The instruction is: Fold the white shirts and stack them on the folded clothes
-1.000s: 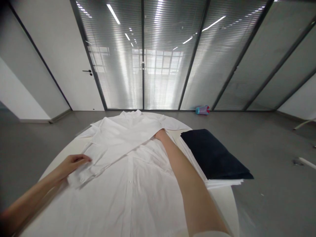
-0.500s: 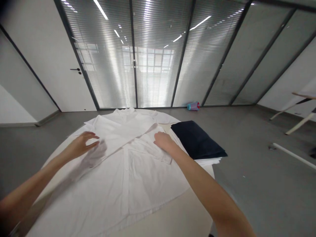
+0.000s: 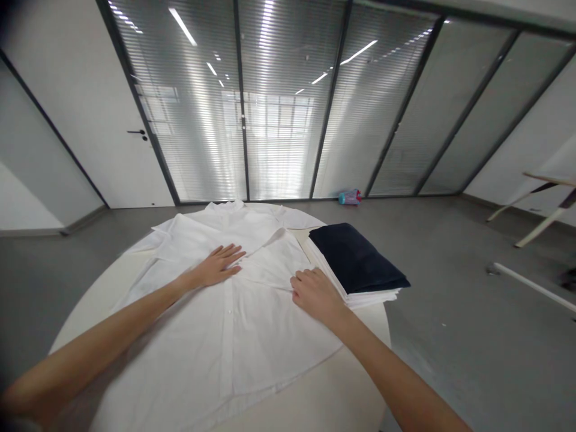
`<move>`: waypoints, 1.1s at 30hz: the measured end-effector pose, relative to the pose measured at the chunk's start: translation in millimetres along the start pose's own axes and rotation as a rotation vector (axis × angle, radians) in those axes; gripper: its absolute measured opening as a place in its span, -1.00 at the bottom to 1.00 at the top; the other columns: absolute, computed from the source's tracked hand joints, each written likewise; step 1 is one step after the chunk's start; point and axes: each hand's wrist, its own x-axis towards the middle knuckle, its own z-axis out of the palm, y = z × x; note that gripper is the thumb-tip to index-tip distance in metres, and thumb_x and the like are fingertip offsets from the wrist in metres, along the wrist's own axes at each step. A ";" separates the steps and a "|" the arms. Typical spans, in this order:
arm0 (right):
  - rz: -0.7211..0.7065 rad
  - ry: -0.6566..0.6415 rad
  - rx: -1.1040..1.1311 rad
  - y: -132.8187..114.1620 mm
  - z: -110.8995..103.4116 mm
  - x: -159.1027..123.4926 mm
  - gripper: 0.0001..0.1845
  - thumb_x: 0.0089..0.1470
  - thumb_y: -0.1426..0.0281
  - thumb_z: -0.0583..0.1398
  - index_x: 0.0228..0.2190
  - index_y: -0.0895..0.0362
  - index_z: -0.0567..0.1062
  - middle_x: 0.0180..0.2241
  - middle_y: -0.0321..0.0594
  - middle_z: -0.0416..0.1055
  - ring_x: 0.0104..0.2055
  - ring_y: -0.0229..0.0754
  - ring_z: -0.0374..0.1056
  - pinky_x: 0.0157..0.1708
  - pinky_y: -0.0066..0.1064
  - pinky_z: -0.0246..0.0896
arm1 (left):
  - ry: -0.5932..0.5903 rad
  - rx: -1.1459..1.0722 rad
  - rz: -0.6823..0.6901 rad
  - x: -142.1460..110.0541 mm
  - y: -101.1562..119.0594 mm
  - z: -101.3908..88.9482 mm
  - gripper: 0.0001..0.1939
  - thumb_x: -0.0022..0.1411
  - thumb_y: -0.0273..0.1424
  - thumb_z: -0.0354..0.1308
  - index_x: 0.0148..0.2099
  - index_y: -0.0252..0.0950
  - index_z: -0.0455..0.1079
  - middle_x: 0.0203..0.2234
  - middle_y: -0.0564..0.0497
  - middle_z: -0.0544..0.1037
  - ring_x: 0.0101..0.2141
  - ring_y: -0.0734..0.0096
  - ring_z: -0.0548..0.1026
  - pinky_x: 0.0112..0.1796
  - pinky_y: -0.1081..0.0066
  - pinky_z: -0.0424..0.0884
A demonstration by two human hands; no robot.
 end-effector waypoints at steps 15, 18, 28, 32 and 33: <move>0.117 -0.098 0.104 -5.2 9.8 -6.5 -0.84 0.13 0.51 0.14 -0.38 0.12 0.53 -0.33 -0.18 0.54 -0.26 -0.08 0.46 -0.32 -0.34 0.10 | 0.013 -0.044 0.029 0.1 -3.3 -1.1 -0.36 0.44 0.05 -0.21 0.41 -0.11 0.14 0.39 -0.06 0.09 0.39 0.09 -0.01 0.32 -0.01 -0.07; 0.114 -0.072 0.167 -1.9 6.0 -5.2 -0.80 0.22 0.35 0.16 -0.40 0.11 0.55 -0.30 -0.16 0.53 -0.23 -0.07 0.45 -0.25 -0.32 0.17 | 0.059 -0.068 -0.013 -3.0 -16.7 -11.1 -0.38 0.47 -0.01 -0.28 0.40 -0.14 0.16 0.39 -0.08 0.11 0.38 0.08 0.01 0.32 -0.03 -0.05; 0.066 0.152 0.268 -21.4 12.7 129.6 -0.33 0.38 0.02 -0.16 0.33 0.09 0.20 0.37 -0.07 0.07 0.40 0.04 -0.02 0.33 -0.06 -0.11 | 0.071 0.123 -0.193 -13.6 -41.5 2.4 -0.33 0.42 0.02 -0.17 0.42 -0.17 0.11 0.36 -0.12 0.19 0.37 0.05 0.05 0.30 -0.04 -0.03; 0.106 0.013 0.235 -8.6 41.4 183.0 -0.34 0.35 0.00 -0.10 0.37 -0.05 0.10 0.43 -0.17 -0.13 0.45 0.09 -0.21 0.37 0.06 -0.32 | 0.095 0.174 -0.149 -30.2 -33.0 -2.5 -0.36 0.42 0.01 -0.13 0.43 -0.12 0.10 0.38 -0.07 0.14 0.38 0.08 0.00 0.32 0.00 -0.08; 0.131 -0.040 0.235 -1.5 48.8 189.9 -0.34 0.35 0.00 -0.08 0.37 -0.06 0.10 0.43 -0.18 -0.17 0.45 0.10 -0.23 0.37 0.06 -0.34 | 0.095 0.180 -0.140 -38.7 -32.2 -3.8 -0.35 0.42 0.02 -0.14 0.43 -0.11 0.08 0.38 -0.06 0.12 0.39 0.08 0.00 0.32 0.00 -0.08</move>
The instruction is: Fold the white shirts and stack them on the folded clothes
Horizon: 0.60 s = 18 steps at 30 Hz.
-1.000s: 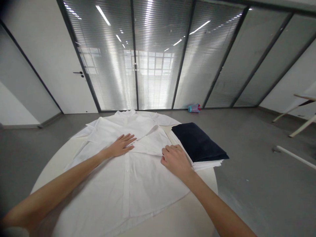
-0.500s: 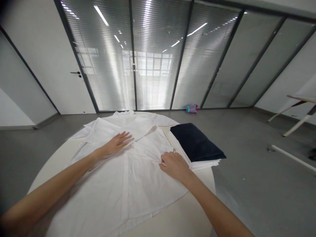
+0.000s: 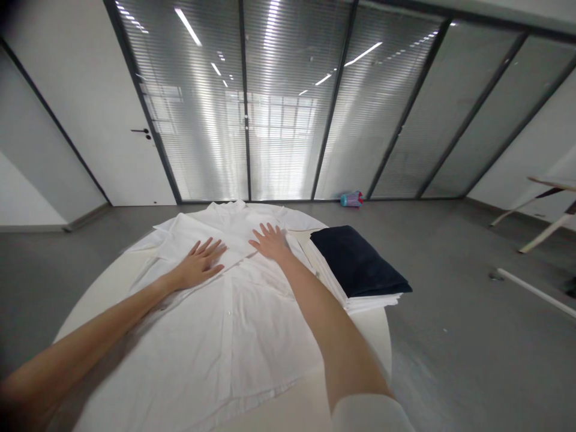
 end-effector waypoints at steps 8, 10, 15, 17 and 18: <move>0.056 -0.007 0.036 26.8 -3.6 7.1 -0.51 0.28 0.19 0.19 0.15 0.12 0.36 0.19 -0.04 0.28 0.15 0.02 0.31 0.11 0.03 0.26 | -0.083 -0.049 -0.006 -79.7 -17.0 -12.0 -0.37 0.45 -0.01 -0.20 0.46 -0.09 -0.01 0.41 -0.08 0.00 0.38 0.07 -0.01 0.31 -0.03 0.01; 0.016 0.004 0.043 20.6 -11.4 3.3 -0.57 0.26 0.23 0.22 0.09 0.15 0.40 0.09 -0.08 0.36 0.03 -0.05 0.38 0.00 -0.06 0.37 | -0.076 -0.069 0.000 -96.0 -16.5 -23.5 -0.38 0.44 -0.02 -0.13 0.44 -0.08 0.05 0.39 -0.12 0.07 0.36 0.04 0.07 0.28 -0.03 0.09; -0.132 0.032 0.080 -14.4 -25.8 -8.9 -0.61 0.29 0.23 0.18 0.08 0.10 0.43 0.11 -0.10 0.37 0.09 -0.06 0.35 0.10 -0.09 0.28 | -0.029 -0.111 0.038 -143.8 -8.9 -62.1 -0.43 0.27 -0.05 0.19 0.27 -0.06 0.33 0.23 -0.14 0.37 0.19 0.06 0.38 0.12 0.10 0.39; -0.300 0.028 0.117 -41.0 -29.1 -17.2 -0.66 0.30 0.24 0.17 0.06 0.06 0.47 0.08 -0.14 0.41 0.11 -0.10 0.34 0.15 -0.18 0.20 | -0.047 -0.111 0.045 -162.6 -6.7 -70.9 -0.47 0.20 -0.12 0.27 0.20 -0.06 0.39 0.09 -0.10 0.48 0.05 0.13 0.49 0.03 0.18 0.47; -0.427 0.026 0.143 -57.0 -30.1 -22.4 -0.67 0.30 0.25 0.16 0.04 0.06 0.49 0.06 -0.14 0.44 0.10 -0.12 0.35 0.15 -0.23 0.18 | -0.050 -0.102 0.044 -170.5 -6.0 -72.9 -0.49 0.19 -0.16 0.29 0.17 -0.06 0.40 0.03 -0.08 0.51 0.00 0.16 0.51 -0.01 0.22 0.49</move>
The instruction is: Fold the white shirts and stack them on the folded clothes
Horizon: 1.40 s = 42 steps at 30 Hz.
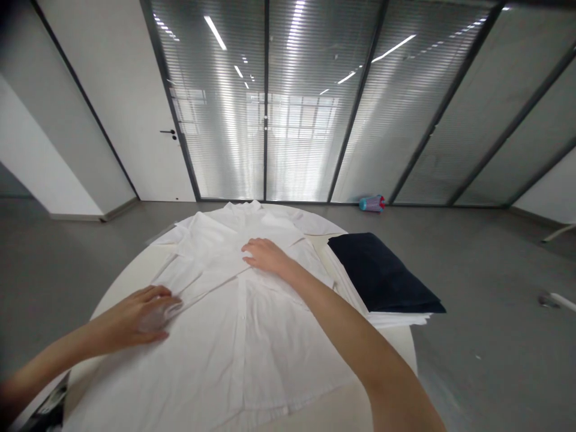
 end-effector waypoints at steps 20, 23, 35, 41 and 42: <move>-0.176 -0.186 0.195 -85.0 59.6 35.2 -0.15 0.28 -0.17 -0.19 0.39 0.04 0.01 0.44 -0.02 -0.25 0.47 0.11 -0.31 0.37 0.08 -0.39 | 0.133 0.186 0.061 -25.2 20.4 9.1 -0.72 0.43 -0.42 -0.06 -0.32 -0.25 0.41 -0.46 0.00 0.48 -0.41 0.35 0.46 -0.32 0.36 0.35; -0.084 -0.114 0.157 -67.1 51.4 54.4 -0.18 0.30 -0.16 -0.22 0.40 0.00 -0.03 0.44 -0.08 -0.28 0.47 0.11 -0.34 0.36 0.12 -0.42 | 0.089 0.094 0.000 -12.3 21.3 -7.2 -0.69 0.44 -0.36 -0.04 -0.34 -0.24 0.42 -0.47 0.02 0.49 -0.42 0.38 0.49 -0.34 0.40 0.36; 0.112 -0.208 0.056 22.5 55.9 92.3 -0.16 0.29 -0.15 -0.24 0.40 0.04 -0.05 0.45 -0.10 -0.34 0.47 0.08 -0.41 0.37 0.09 -0.55 | 0.121 -0.007 -0.099 98.7 -9.5 61.3 -0.39 0.41 -0.05 -0.05 0.39 -0.20 0.18 0.37 -0.21 0.15 0.35 -0.09 0.07 0.26 -0.08 0.16; 0.337 -0.129 -0.087 90.1 52.3 94.6 -0.18 0.30 -0.14 -0.24 0.41 0.01 -0.07 0.45 -0.11 -0.35 0.48 0.08 -0.43 0.37 0.07 -0.55 | 0.097 0.058 -0.125 86.5 -8.9 70.2 -0.35 0.40 0.00 -0.05 0.44 0.00 0.03 0.42 -0.07 0.01 0.38 -0.09 -0.05 0.28 -0.10 0.09; 0.367 -0.070 -0.129 100.8 51.9 94.1 -0.19 0.31 -0.11 -0.24 0.41 0.05 -0.06 0.45 -0.09 -0.36 0.48 0.08 -0.44 0.37 0.07 -0.57 | 0.092 0.061 -0.127 86.3 -8.0 69.0 -0.35 0.40 0.01 -0.05 0.45 0.01 0.02 0.42 -0.06 0.00 0.38 -0.09 -0.05 0.28 -0.10 0.09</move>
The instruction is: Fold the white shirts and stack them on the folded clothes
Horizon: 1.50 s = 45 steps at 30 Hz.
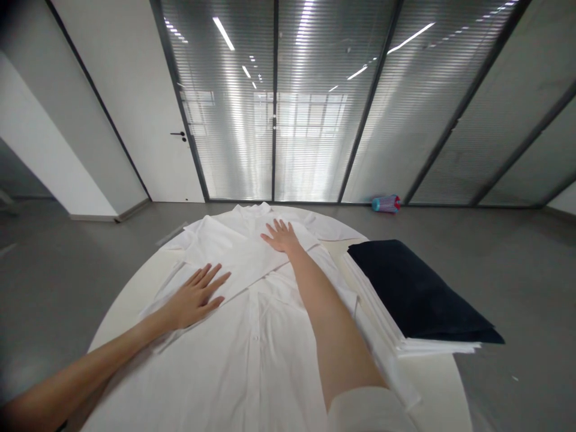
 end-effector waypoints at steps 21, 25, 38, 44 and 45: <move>0.315 -0.015 -0.070 50.3 -2.0 42.4 -0.14 0.31 -0.07 -0.30 0.40 0.22 -0.05 0.45 -0.02 -0.31 0.46 0.10 -0.36 0.36 0.11 -0.48 | -0.032 0.019 -0.010 0.2 7.2 -6.2 -0.34 0.41 0.00 -0.07 0.46 0.02 -0.05 0.43 -0.04 -0.06 0.39 -0.06 -0.06 0.29 -0.07 0.08; 0.150 0.061 -0.211 34.6 -31.0 12.8 -0.19 0.34 -0.01 -0.19 0.37 0.28 0.03 0.43 0.05 -0.22 0.45 0.18 -0.29 0.36 0.07 -0.40 | -0.055 0.019 -0.018 2.3 5.4 -4.1 -0.36 0.42 -0.01 -0.09 0.46 0.01 -0.02 0.43 -0.03 -0.03 0.39 -0.02 -0.05 0.29 -0.05 0.07; -0.278 -0.432 -0.339 -10.7 -102.3 -249.0 -0.72 0.17 0.22 0.22 -0.20 0.17 0.54 -0.21 -0.03 0.55 -0.19 0.03 0.50 -0.26 -0.30 0.23 | 0.170 -0.087 0.340 39.1 60.9 -43.5 -0.74 0.40 -0.27 0.09 0.05 -0.21 0.46 -0.07 -0.10 0.55 -0.06 0.23 0.48 -0.04 0.24 0.38; -0.246 -0.245 -0.411 2.8 -85.9 -298.6 -0.81 0.14 0.39 0.24 -0.20 0.20 0.55 -0.22 -0.01 0.52 -0.15 0.05 0.47 -0.20 -0.26 0.21 | 0.085 0.032 0.508 89.4 93.8 -27.5 -0.78 0.34 -0.34 0.18 0.00 -0.26 0.46 -0.10 -0.09 0.57 -0.08 0.20 0.49 -0.07 0.25 0.32; -0.246 -0.217 -0.415 6.4 -82.9 -300.7 -0.86 0.15 0.46 0.21 -0.24 0.20 0.55 -0.24 -0.02 0.52 -0.17 0.02 0.47 -0.20 -0.26 0.20 | 0.071 0.043 0.524 94.6 94.7 -25.5 -0.82 0.35 -0.34 0.15 -0.05 -0.27 0.47 -0.14 -0.09 0.58 -0.12 0.22 0.50 -0.09 0.26 0.31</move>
